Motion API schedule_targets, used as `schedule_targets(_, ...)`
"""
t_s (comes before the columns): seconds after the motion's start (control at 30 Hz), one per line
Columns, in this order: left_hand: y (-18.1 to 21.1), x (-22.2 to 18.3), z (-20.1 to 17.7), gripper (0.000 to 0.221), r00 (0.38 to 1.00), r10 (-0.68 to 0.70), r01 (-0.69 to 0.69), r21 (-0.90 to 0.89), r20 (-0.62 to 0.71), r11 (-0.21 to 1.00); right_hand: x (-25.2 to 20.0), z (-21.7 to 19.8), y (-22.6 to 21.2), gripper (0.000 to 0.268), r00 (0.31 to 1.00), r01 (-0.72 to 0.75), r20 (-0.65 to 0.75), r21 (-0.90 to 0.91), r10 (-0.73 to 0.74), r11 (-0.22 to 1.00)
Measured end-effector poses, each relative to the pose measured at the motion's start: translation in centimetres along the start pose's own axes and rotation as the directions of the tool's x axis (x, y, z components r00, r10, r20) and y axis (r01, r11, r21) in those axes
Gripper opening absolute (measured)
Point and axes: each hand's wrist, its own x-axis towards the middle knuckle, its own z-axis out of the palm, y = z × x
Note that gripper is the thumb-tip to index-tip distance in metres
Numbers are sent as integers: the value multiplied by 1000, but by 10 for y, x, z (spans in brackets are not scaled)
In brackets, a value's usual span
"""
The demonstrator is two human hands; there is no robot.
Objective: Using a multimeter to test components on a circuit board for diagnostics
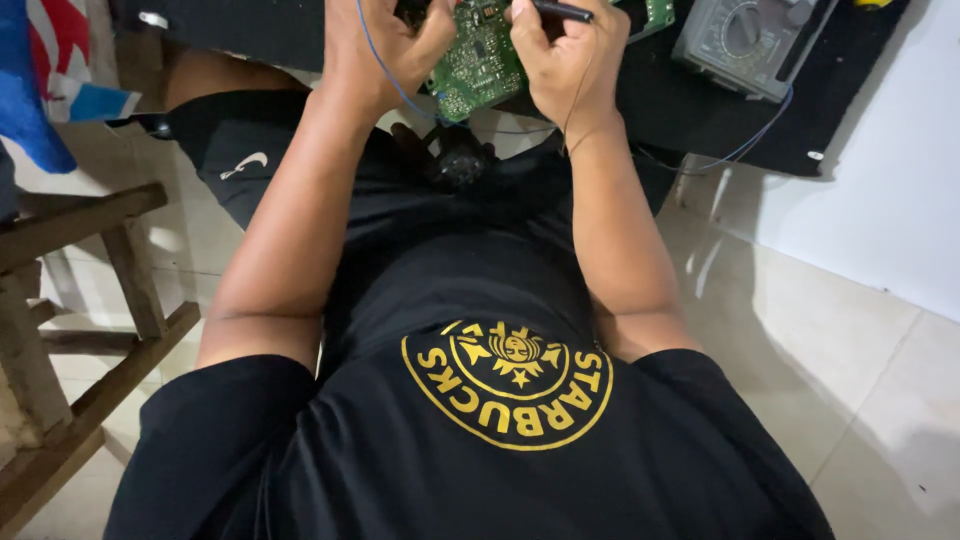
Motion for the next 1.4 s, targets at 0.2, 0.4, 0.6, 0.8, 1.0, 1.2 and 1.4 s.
schedule_targets(0.2, 5, 5, -1, 9, 1000, -11, 11, -51, 1, 999, 0, 1, 0, 3, 1000, -15, -6, 27, 15, 1000)
schedule_targets(0.4, 6, 5, 0, 10, 1000, -13, 12, -74, -7, 997, -1, 2, -5, 4, 999, -44, -20, 85, 46, 995)
schedule_targets(0.6, 2, 1, 1, 15, 999, -4, 5, 31, -47, 1000, -3, 4, -8, 5, 992, -100, -67, 134, 110, 986)
schedule_targets(0.8, 1, 0, 3, 16, 999, -9, 12, 57, -53, 998, -1, 1, -11, 7, 995, -95, -19, 99, 97, 990)
schedule_targets(1.0, 5, 2, 0, 14, 999, -23, 23, 13, -37, 1000, -2, 1, -10, 8, 992, -122, 4, 133, 123, 984)
schedule_targets(1.2, 4, 3, 0, 15, 999, -24, 24, 3, -32, 1000, -1, 2, -6, 9, 994, -106, 10, 125, 106, 986)
schedule_targets(1.4, 4, 4, 0, 12, 1000, 2, -2, -35, -8, 999, 0, 1, 0, 7, 1000, -25, 5, 26, 25, 999)
